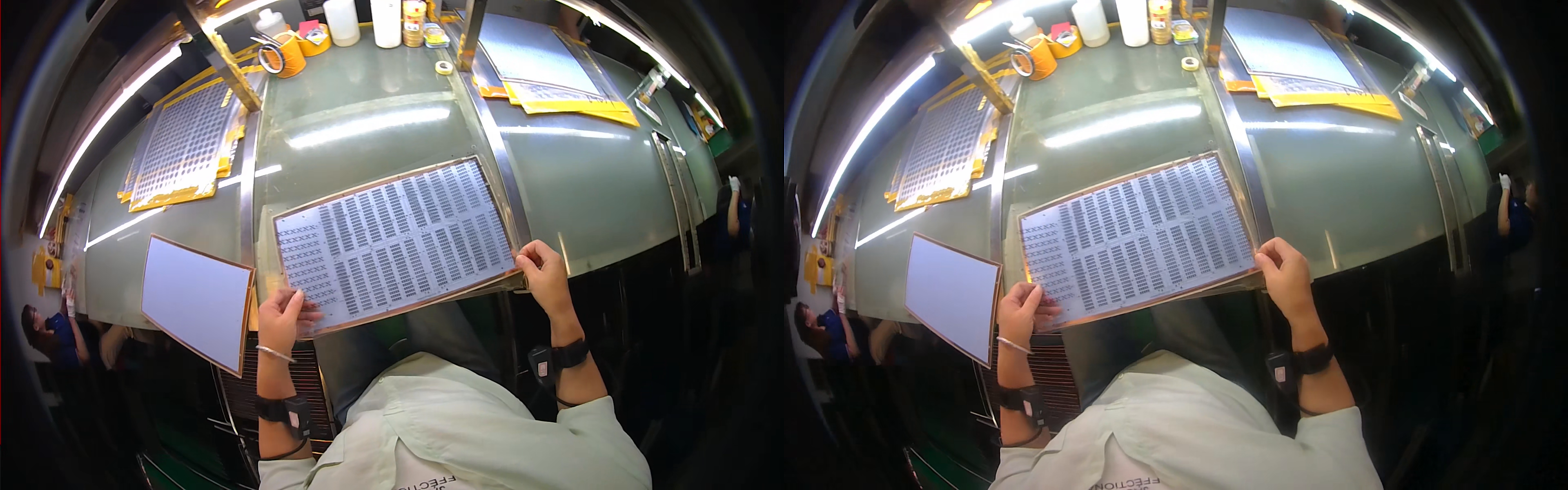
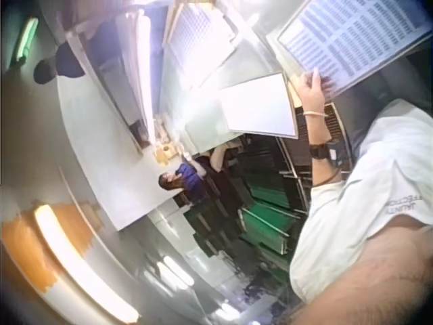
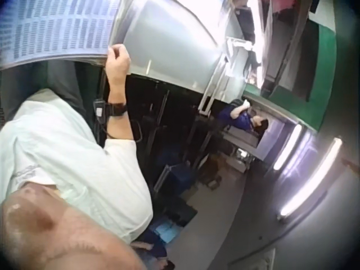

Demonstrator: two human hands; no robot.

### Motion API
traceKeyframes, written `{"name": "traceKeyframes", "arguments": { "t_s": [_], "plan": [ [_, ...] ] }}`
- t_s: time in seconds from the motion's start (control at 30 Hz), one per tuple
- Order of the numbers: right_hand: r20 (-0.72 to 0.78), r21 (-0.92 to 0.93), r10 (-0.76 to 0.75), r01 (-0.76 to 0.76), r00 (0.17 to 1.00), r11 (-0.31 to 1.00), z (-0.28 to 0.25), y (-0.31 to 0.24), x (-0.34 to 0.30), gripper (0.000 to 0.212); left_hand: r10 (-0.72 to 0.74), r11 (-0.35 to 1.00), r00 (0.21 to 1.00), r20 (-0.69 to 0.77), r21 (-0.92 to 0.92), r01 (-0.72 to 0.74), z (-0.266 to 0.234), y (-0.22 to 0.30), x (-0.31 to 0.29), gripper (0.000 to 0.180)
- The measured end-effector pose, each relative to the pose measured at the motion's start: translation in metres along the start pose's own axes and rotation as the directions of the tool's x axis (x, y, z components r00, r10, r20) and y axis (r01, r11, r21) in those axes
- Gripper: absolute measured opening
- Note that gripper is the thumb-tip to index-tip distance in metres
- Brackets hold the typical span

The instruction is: Inspecting and organizing large industrial printed sheets by moving them between a light table and storage racks.

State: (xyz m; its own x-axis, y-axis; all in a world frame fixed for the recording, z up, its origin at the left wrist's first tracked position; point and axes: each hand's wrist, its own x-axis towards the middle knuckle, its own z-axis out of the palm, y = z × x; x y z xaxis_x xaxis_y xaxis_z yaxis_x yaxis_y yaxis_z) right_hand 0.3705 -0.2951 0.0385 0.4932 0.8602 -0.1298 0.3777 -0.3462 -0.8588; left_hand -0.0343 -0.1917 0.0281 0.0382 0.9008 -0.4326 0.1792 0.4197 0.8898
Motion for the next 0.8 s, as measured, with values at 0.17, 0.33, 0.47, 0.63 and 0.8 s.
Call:
{"name": "traceKeyframes", "arguments": {
  "t_s": [0.17,0.33,0.47,0.63,0.8],
  "plan": [
    [-0.084,-0.196,-0.081,0.063,0.993,0.979,0.002,0.000,-0.007,0.009,0.095,0.994,0.995,-0.013,0.056,-0.094,0.007,0.015,-0.015,0.024],
    [-0.135,-0.287,-0.183,0.139,0.974,0.948,0.007,0.003,-0.005,0.013,0.091,0.993,0.996,-0.022,0.073,-0.090,0.005,0.007,-0.018,0.027],
    [-0.114,-0.304,-0.159,0.118,0.981,0.945,0.005,0.003,-0.003,0.014,0.104,0.992,0.993,-0.055,0.071,-0.100,0.006,0.002,-0.020,0.024],
    [-0.056,-0.352,-0.150,0.121,0.987,0.928,0.003,-0.001,0.002,0.016,0.083,0.995,0.995,-0.053,0.062,-0.079,0.005,0.006,-0.023,0.025],
    [0.042,-0.437,-0.136,0.140,0.990,0.889,0.000,-0.002,0.007,0.017,-0.080,0.997,0.993,0.092,0.012,0.079,-0.009,0.033,-0.009,0.028]
  ]
}}
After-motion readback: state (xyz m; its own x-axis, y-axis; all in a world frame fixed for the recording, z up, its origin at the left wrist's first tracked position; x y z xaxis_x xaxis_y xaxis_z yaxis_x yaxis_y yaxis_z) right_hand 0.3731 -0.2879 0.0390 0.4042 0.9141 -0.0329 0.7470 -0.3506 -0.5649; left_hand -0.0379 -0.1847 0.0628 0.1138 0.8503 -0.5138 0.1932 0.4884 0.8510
